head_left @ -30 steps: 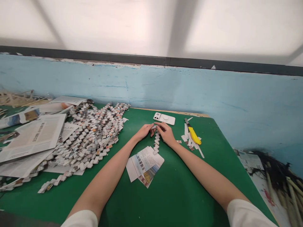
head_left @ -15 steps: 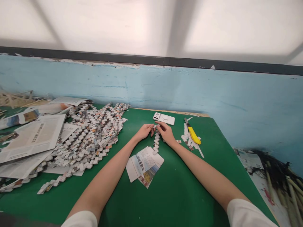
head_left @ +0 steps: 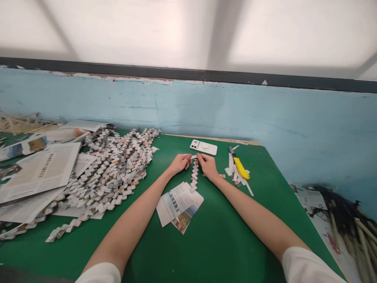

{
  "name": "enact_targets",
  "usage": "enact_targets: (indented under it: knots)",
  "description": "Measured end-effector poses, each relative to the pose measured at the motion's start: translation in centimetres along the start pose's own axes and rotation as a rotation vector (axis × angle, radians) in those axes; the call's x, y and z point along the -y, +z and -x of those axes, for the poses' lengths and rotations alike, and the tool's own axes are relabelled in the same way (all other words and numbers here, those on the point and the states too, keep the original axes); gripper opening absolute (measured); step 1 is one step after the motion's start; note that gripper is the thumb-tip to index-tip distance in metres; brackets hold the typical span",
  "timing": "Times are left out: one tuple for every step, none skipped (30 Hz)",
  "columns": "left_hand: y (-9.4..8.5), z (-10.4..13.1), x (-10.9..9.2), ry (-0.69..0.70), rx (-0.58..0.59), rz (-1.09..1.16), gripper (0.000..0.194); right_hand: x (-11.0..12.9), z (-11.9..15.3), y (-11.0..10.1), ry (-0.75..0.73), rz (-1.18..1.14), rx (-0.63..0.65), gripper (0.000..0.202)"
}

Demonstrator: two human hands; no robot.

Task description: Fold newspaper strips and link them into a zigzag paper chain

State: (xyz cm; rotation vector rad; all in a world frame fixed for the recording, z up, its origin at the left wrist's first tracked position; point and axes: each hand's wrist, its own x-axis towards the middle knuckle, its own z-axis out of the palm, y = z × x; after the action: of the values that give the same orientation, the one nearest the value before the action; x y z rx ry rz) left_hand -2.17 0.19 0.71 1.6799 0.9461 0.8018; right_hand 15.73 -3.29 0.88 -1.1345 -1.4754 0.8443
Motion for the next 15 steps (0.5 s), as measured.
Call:
enact_targets:
  knots:
    - [0.00, 0.02, -0.02, -0.001, 0.003, 0.001, 0.054, 0.07, 0.03, 0.01, -0.006, 0.005, -0.004, 0.051]
    - [0.00, 0.03, -0.04, -0.004, 0.007, 0.001, 0.054, 0.13, 0.04, 0.00, -0.010, 0.005, -0.005, 0.050]
    - [-0.01, 0.06, -0.08, -0.009, 0.010, 0.001, 0.053, 0.18, 0.04, 0.00, -0.011, -0.001, 0.000, 0.050]
    - [-0.04, 0.08, -0.12, -0.014, 0.012, -0.001, 0.054, 0.22, 0.02, -0.02, -0.007, -0.013, 0.011, 0.050]
    - [-0.07, 0.11, -0.18, -0.019, 0.016, -0.004, 0.054, 0.25, -0.01, -0.04, 0.002, -0.028, 0.025, 0.050]
    - [-0.12, 0.14, -0.24, -0.021, 0.026, -0.010, 0.054, 0.26, -0.06, -0.06, 0.014, -0.046, 0.038, 0.049]
    - [-0.17, 0.18, -0.31, -0.021, 0.042, -0.015, 0.055, 0.25, -0.11, -0.08, 0.028, -0.064, 0.050, 0.048]
    - [-0.23, 0.22, -0.37, -0.020, 0.059, -0.020, 0.056, 0.24, -0.15, -0.09, 0.039, -0.078, 0.061, 0.048]
    - [-0.29, 0.25, -0.43, -0.018, 0.074, -0.022, 0.057, 0.22, -0.18, -0.10, 0.046, -0.084, 0.070, 0.048]
    - [-0.34, 0.28, -0.48, -0.017, 0.086, -0.022, 0.058, 0.20, -0.20, -0.09, 0.049, -0.083, 0.078, 0.047]
    - [-0.38, 0.30, -0.50, -0.016, 0.093, -0.019, 0.058, 0.18, -0.20, -0.07, 0.049, -0.074, 0.083, 0.047]
    - [-0.40, 0.31, -0.52, -0.014, 0.096, -0.014, 0.059, 0.18, -0.18, -0.04, 0.047, -0.060, 0.086, 0.047]
    - [-0.41, 0.32, -0.52, -0.012, 0.095, -0.006, 0.059, 0.18, -0.16, -0.02, 0.046, -0.045, 0.086, 0.047]
    - [-0.40, 0.32, -0.51, -0.010, 0.097, 0.002, 0.059, 0.20, -0.12, 0.01, 0.044, -0.030, 0.082, 0.047]
    - [-0.39, 0.32, -0.51, -0.009, 0.099, 0.008, 0.059, 0.23, -0.09, 0.03, 0.044, -0.016, 0.077, 0.047]
